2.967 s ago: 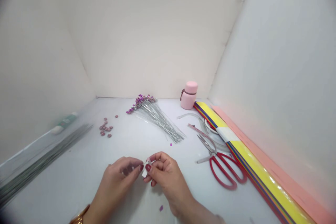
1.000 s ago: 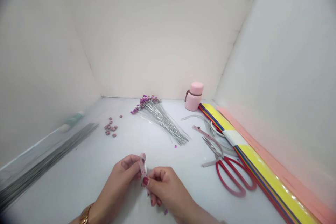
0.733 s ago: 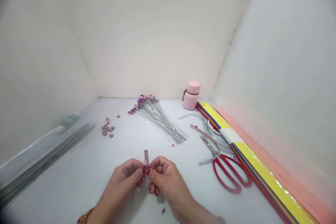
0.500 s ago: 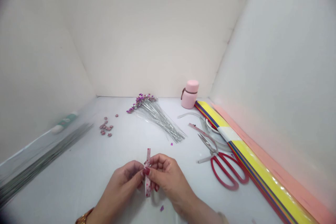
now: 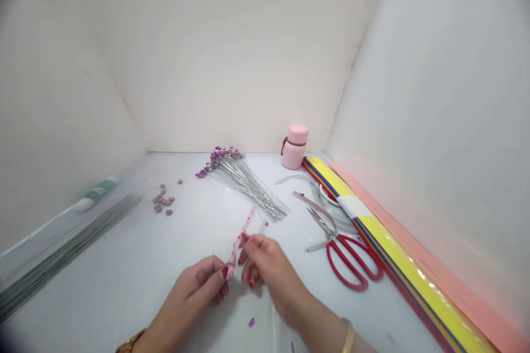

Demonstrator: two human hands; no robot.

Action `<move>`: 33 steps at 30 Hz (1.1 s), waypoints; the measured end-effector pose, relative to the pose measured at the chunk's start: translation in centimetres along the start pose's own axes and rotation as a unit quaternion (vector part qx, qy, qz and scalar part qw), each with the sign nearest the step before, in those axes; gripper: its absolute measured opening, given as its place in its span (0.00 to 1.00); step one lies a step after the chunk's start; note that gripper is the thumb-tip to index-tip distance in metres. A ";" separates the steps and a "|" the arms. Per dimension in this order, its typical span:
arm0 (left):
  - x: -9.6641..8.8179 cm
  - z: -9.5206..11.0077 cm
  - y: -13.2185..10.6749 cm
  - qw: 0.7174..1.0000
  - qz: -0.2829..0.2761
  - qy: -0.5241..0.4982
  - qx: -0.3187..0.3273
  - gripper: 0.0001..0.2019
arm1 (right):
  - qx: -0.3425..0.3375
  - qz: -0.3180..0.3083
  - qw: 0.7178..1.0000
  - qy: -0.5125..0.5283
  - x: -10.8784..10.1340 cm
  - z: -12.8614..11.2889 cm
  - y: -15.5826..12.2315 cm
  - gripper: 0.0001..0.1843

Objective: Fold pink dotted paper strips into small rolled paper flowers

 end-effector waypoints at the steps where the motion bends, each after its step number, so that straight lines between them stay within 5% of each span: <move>1: 0.0 0.1 0.0 1.000 -0.001 0.011 0.009 0.12 | 0.006 -0.026 0.999 -0.036 0.7 0.3 -0.3 0.18; 9: -0.4 0.8 -0.2 0.998 0.033 0.048 0.032 0.09 | -0.017 -0.046 0.994 -0.094 1.7 0.3 -0.8 0.19; 15: 0.2 1.1 -0.5 0.994 0.000 0.107 0.032 0.11 | -0.064 0.018 0.995 -0.079 1.0 -0.5 -0.8 0.18; 21: 0.0 1.1 -0.3 0.997 0.016 0.062 0.036 0.11 | -0.035 -0.042 0.993 -0.105 1.6 0.3 -0.8 0.18; 33: -0.2 0.9 -0.2 0.999 0.020 0.025 0.022 0.10 | -0.081 -0.013 0.983 -0.167 1.4 -0.1 -1.1 0.17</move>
Point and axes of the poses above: each hand's wrist, its own y-axis towards the middle knuckle, its own x-axis out of the palm, z = x × y, the point moved 4 cm from there along y, towards the middle knuckle, and after that the axes turned 5 degrees about x, right-handed, at the moved point
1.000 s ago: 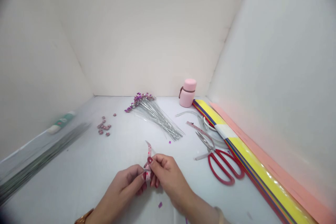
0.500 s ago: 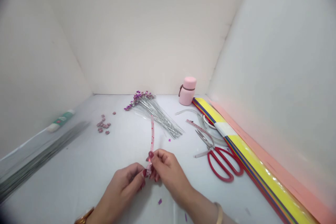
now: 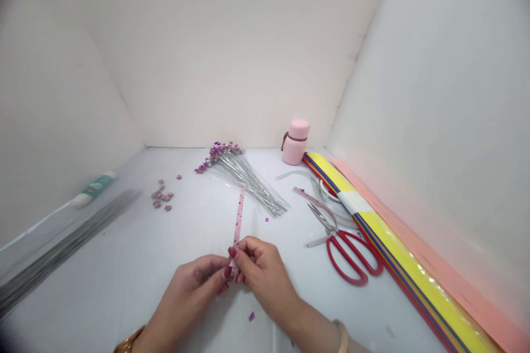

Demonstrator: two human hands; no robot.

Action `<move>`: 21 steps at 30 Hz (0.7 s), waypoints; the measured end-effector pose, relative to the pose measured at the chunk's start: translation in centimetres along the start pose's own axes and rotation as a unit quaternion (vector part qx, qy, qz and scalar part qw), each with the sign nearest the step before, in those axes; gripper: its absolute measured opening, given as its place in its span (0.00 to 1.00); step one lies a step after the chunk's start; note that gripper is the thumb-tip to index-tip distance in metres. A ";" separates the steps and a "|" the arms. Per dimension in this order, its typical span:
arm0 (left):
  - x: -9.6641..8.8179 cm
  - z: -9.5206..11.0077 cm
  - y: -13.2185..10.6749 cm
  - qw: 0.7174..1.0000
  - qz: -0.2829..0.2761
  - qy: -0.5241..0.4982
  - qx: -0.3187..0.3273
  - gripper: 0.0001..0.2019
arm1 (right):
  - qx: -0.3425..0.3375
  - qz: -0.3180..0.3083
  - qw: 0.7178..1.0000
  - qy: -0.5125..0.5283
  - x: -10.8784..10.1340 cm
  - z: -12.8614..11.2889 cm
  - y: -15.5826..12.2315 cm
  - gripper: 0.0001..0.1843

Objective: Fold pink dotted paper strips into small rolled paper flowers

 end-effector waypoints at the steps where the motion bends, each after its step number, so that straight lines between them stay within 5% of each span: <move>1: -0.1 0.0 0.0 1.000 0.008 0.019 0.003 0.10 | -0.007 0.002 1.000 -0.015 0.0 -0.1 -0.1 0.17; 6: -0.1 0.1 0.0 0.996 -0.005 0.092 0.002 0.11 | -0.045 0.034 0.998 -0.018 -0.1 -0.7 -0.3 0.16; 13: -0.1 0.0 0.0 0.997 0.000 0.072 0.014 0.12 | 0.001 -0.018 1.000 -0.006 0.4 0.3 0.1 0.16; 21: -0.6 1.2 -0.1 0.991 0.013 0.108 0.071 0.10 | -0.022 0.002 0.999 -0.036 0.3 -0.1 -0.2 0.16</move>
Point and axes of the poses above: each hand's wrist, its own y-axis towards the middle knuckle, its own x-axis out of the palm, z = x × y, the point moved 4 cm from there along y, towards the middle knuckle, and after that the axes turned 5 degrees about x, right-handed, at the moved point
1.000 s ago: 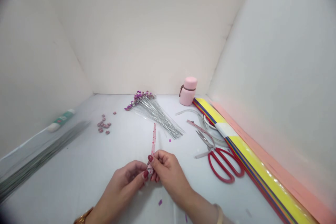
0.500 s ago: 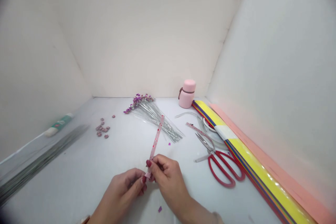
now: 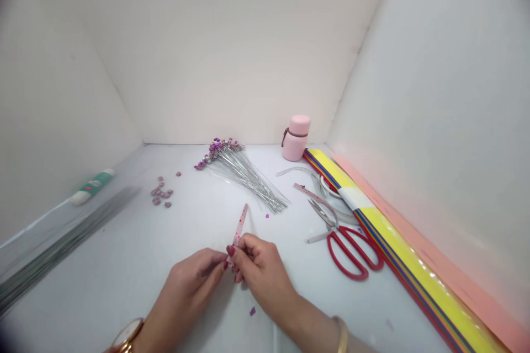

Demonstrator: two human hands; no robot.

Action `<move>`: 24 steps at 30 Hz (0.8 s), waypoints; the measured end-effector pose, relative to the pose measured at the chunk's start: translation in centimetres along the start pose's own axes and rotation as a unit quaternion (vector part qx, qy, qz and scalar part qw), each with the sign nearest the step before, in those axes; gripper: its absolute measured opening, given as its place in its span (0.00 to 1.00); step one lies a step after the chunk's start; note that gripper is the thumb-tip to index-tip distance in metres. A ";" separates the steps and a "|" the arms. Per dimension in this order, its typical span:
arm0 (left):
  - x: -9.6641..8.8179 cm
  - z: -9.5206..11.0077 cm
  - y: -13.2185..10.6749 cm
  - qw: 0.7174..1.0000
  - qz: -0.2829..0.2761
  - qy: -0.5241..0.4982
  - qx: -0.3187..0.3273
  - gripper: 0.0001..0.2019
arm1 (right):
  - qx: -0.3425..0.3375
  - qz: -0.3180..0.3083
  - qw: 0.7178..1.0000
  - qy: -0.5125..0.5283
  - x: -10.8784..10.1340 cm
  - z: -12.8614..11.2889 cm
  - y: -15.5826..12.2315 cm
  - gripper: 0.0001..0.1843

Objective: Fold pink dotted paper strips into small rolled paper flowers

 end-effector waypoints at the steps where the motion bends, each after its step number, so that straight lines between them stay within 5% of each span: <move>1: 0.1 -0.1 0.1 1.000 -0.002 -0.023 -0.018 0.10 | -0.016 0.015 1.000 -0.020 -0.1 -0.2 -0.1 0.16; 7: 1.8 -1.9 0.2 0.931 -0.043 -0.312 -0.187 0.09 | -0.030 0.029 0.998 -0.045 -0.4 -0.2 0.0 0.15; 19: 1.1 -1.9 0.4 0.969 -0.001 -0.191 -0.155 0.08 | 0.024 0.010 0.999 0.034 -0.3 0.5 0.3 0.17; 24: -0.2 -1.0 0.1 0.999 0.021 -0.021 -0.039 0.09 | 0.029 -0.010 0.999 0.027 -0.1 0.7 0.3 0.18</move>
Point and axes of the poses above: each hand's wrist, its own y-axis towards the middle knuckle, its own x-axis out of the palm, z = x × y, the point moved 4 cm from there along y, towards the middle knuckle, and after that the axes turned 5 degrees about x, right-handed, at the moved point
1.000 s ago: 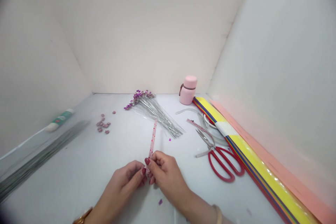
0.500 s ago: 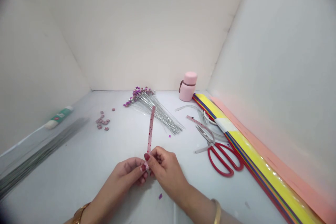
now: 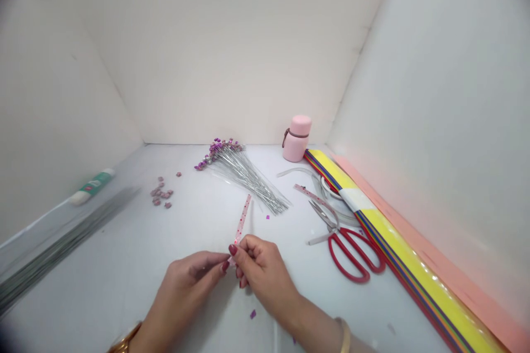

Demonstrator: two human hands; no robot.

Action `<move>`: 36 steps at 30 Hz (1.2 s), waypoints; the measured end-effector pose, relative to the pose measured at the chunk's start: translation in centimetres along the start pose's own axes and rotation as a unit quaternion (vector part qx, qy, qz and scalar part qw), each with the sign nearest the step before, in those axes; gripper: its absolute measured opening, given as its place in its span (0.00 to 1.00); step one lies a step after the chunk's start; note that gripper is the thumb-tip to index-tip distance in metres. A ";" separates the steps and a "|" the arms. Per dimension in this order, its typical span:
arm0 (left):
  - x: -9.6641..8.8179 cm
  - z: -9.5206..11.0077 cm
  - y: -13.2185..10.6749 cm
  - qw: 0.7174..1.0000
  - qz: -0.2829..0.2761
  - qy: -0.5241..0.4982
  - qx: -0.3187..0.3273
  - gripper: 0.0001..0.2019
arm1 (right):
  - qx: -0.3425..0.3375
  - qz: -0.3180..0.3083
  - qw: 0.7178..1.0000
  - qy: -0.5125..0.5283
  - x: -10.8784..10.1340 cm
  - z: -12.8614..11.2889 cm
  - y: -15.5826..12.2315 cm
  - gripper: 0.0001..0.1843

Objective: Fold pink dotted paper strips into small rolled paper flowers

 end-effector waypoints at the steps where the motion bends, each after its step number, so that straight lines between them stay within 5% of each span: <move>1: -0.2 0.2 -0.1 0.999 0.005 0.030 0.030 0.09 | 0.001 -0.004 1.000 -0.002 0.0 0.0 0.0 0.18; 6: 0.0 0.7 -0.5 0.992 -0.011 0.081 0.096 0.10 | -0.019 0.000 1.000 -0.003 -0.1 -0.2 0.0 0.18; 11: 0.9 -0.5 -0.2 0.995 -0.046 -0.064 -0.058 0.10 | -0.041 0.021 0.999 -0.010 -0.2 -0.5 0.0 0.18; 16: 1.0 -0.8 0.3 0.979 -0.029 -0.177 -0.098 0.10 | -0.011 -0.022 1.000 -0.005 0.2 -0.1 0.2 0.18; 24: 1.6 -1.4 -0.3 0.882 -0.080 -0.397 -0.241 0.09 | -0.052 -0.005 0.997 -0.058 -0.1 -0.4 -0.2 0.15; 26: 1.5 -1.6 -0.2 0.891 -0.076 -0.384 -0.228 0.09 | -0.057 -0.001 0.996 -0.069 -0.2 -0.4 -0.2 0.15; 32: 0.7 -0.9 0.4 0.978 -0.033 -0.178 -0.099 0.11 | -0.051 -0.011 0.996 -0.076 0.0 -0.4 0.1 0.15; 36: 0.4 -0.2 0.1 0.988 -0.028 -0.137 -0.068 0.11 | -0.094 -0.009 0.987 -0.128 -0.1 -0.8 -0.3 0.14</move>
Point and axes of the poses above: each hand's wrist, its own y-axis towards the middle knuckle, its own x-axis out of the palm, z = x × y, the point moved 4 cm from there along y, towards the middle knuckle, and after that the axes turned 5 degrees about x, right-handed, at the moved point
